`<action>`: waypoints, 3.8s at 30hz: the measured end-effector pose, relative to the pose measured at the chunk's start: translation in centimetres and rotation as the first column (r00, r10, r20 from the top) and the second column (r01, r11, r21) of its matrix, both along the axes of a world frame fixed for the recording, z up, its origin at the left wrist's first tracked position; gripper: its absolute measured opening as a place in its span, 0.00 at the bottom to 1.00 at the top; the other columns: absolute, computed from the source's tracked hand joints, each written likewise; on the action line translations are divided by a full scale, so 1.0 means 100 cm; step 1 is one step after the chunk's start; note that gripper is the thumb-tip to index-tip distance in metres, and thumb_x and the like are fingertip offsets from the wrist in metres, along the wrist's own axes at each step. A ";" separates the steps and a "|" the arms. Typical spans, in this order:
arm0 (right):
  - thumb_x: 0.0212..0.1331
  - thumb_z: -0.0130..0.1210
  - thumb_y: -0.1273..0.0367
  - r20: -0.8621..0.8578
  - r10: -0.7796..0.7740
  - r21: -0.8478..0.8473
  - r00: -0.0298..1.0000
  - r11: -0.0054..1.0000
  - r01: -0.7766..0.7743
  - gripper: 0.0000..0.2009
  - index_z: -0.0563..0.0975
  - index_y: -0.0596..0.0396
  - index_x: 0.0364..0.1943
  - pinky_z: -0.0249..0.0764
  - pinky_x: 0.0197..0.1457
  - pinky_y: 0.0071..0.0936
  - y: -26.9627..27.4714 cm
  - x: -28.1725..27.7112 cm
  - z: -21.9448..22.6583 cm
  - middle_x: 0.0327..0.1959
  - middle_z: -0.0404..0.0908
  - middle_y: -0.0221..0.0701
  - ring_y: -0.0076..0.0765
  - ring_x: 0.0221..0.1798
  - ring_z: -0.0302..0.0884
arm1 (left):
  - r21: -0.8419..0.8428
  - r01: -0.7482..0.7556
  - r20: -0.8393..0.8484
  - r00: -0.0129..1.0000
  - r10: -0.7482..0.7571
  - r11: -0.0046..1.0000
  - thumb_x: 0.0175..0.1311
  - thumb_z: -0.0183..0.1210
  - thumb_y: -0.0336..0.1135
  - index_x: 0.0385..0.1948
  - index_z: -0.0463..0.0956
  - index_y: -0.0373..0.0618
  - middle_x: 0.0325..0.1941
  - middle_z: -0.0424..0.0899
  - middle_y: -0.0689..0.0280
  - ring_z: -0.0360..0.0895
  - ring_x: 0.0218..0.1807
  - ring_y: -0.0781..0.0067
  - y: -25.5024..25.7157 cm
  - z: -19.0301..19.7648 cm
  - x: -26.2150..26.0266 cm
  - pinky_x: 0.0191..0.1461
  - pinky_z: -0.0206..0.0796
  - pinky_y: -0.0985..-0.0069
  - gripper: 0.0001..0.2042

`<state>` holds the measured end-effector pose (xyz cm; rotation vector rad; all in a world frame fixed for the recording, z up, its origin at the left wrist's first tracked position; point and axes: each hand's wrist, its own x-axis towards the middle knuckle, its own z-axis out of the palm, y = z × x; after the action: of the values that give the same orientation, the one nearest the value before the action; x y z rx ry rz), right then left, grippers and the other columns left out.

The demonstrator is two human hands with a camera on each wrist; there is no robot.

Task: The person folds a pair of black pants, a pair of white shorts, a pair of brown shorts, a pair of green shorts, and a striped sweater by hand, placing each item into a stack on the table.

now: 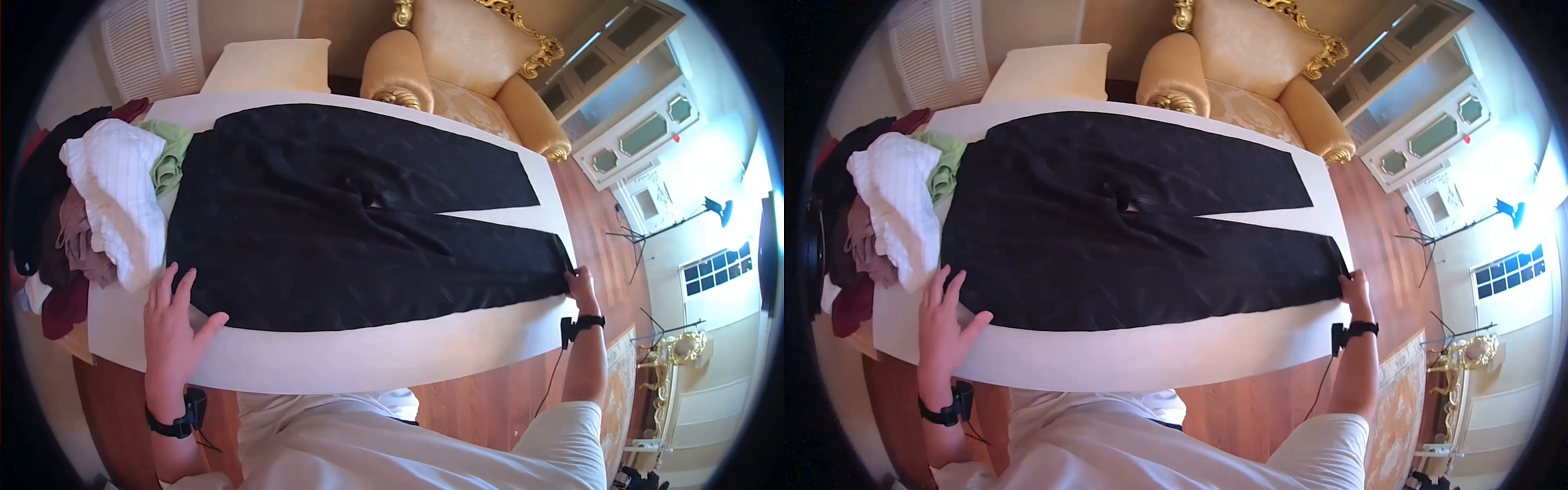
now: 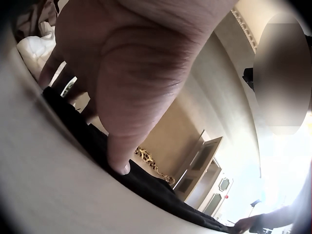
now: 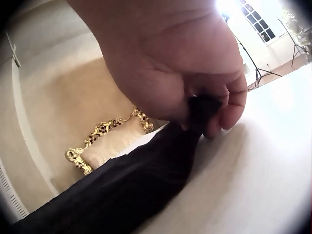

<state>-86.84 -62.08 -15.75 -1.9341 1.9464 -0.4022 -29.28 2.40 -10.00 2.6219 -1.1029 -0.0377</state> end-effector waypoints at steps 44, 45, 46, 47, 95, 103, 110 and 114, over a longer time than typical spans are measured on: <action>0.76 0.52 0.74 0.940 -0.163 0.192 0.301 0.979 -0.070 0.13 0.78 0.61 0.60 0.84 0.39 0.16 0.047 -0.036 0.108 0.31 0.82 0.25 0.17 0.29 0.80 | -0.629 -0.411 -0.766 0.471 -0.437 0.660 0.67 0.61 0.23 0.63 0.73 0.35 0.55 0.84 0.61 0.86 0.42 0.76 0.061 -0.002 0.033 0.47 0.82 0.75 0.22; 0.76 0.54 0.73 0.947 -0.153 0.186 0.282 0.978 -0.095 0.12 0.79 0.60 0.58 0.85 0.43 0.20 0.031 -0.035 0.105 0.35 0.85 0.27 0.20 0.31 0.83 | -0.616 -0.416 -0.769 0.503 -0.395 0.669 0.66 0.62 0.22 0.63 0.73 0.35 0.55 0.84 0.61 0.86 0.42 0.76 0.060 -0.001 0.037 0.48 0.81 0.75 0.23; 0.75 0.55 0.73 0.948 -0.147 0.175 0.282 0.982 -0.074 0.12 0.80 0.60 0.57 0.86 0.46 0.23 0.029 -0.021 0.108 0.37 0.85 0.28 0.22 0.33 0.85 | -0.575 -0.418 -0.785 0.524 -0.330 0.703 0.66 0.62 0.22 0.61 0.74 0.35 0.55 0.84 0.62 0.85 0.40 0.77 0.061 0.002 0.039 0.47 0.80 0.77 0.21; 0.75 0.56 0.72 0.949 -0.141 0.161 0.283 0.986 -0.048 0.11 0.80 0.59 0.56 0.87 0.49 0.25 0.026 -0.007 0.111 0.39 0.86 0.29 0.24 0.36 0.86 | -0.533 -0.420 -0.797 0.542 -0.268 0.735 0.66 0.61 0.22 0.60 0.75 0.35 0.54 0.83 0.62 0.83 0.38 0.78 0.060 0.005 0.042 0.45 0.78 0.79 0.19; 0.73 0.48 0.38 -0.402 0.418 0.077 0.814 0.902 -0.425 0.43 0.58 0.53 0.81 0.54 0.85 0.50 0.047 0.148 0.025 0.82 0.55 0.53 0.62 0.84 0.51 | -0.282 -0.099 -0.260 0.965 0.023 0.954 0.66 0.60 0.20 0.59 0.74 0.35 0.56 0.83 0.56 0.79 0.61 0.62 -0.054 -0.033 0.152 0.71 0.65 0.70 0.19; 0.61 0.69 0.59 -0.268 0.469 0.091 0.841 0.882 -0.463 0.22 0.83 0.55 0.56 0.79 0.64 0.43 0.082 0.096 0.081 0.56 0.84 0.47 0.53 0.58 0.83 | -0.275 -0.029 -0.256 0.966 -0.044 0.961 0.68 0.56 0.17 0.60 0.74 0.33 0.59 0.82 0.56 0.78 0.63 0.62 -0.032 -0.035 0.159 0.73 0.63 0.70 0.19; 0.55 0.67 0.75 -0.187 0.507 -0.217 0.842 0.814 -0.538 0.13 0.85 0.55 0.46 0.84 0.53 0.35 0.048 0.109 0.048 0.41 0.84 0.39 0.41 0.45 0.85 | -0.366 -0.022 -0.421 0.895 -0.145 0.930 0.71 0.55 0.20 0.57 0.76 0.34 0.56 0.83 0.57 0.79 0.60 0.65 -0.067 -0.007 0.133 0.69 0.66 0.72 0.15; 0.53 0.68 0.74 -0.273 0.480 -0.160 0.833 0.832 -0.532 0.10 0.84 0.56 0.40 0.83 0.50 0.34 0.032 0.105 0.040 0.40 0.84 0.37 0.41 0.44 0.85 | -0.276 0.065 -0.391 0.904 -0.174 0.959 0.73 0.56 0.24 0.57 0.75 0.35 0.54 0.84 0.57 0.80 0.56 0.65 -0.063 -0.009 0.130 0.66 0.68 0.71 0.13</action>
<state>-76.34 -58.92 -11.73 -2.6467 1.4480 -0.2723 -16.32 -3.87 -10.89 2.1750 -1.0346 -0.4265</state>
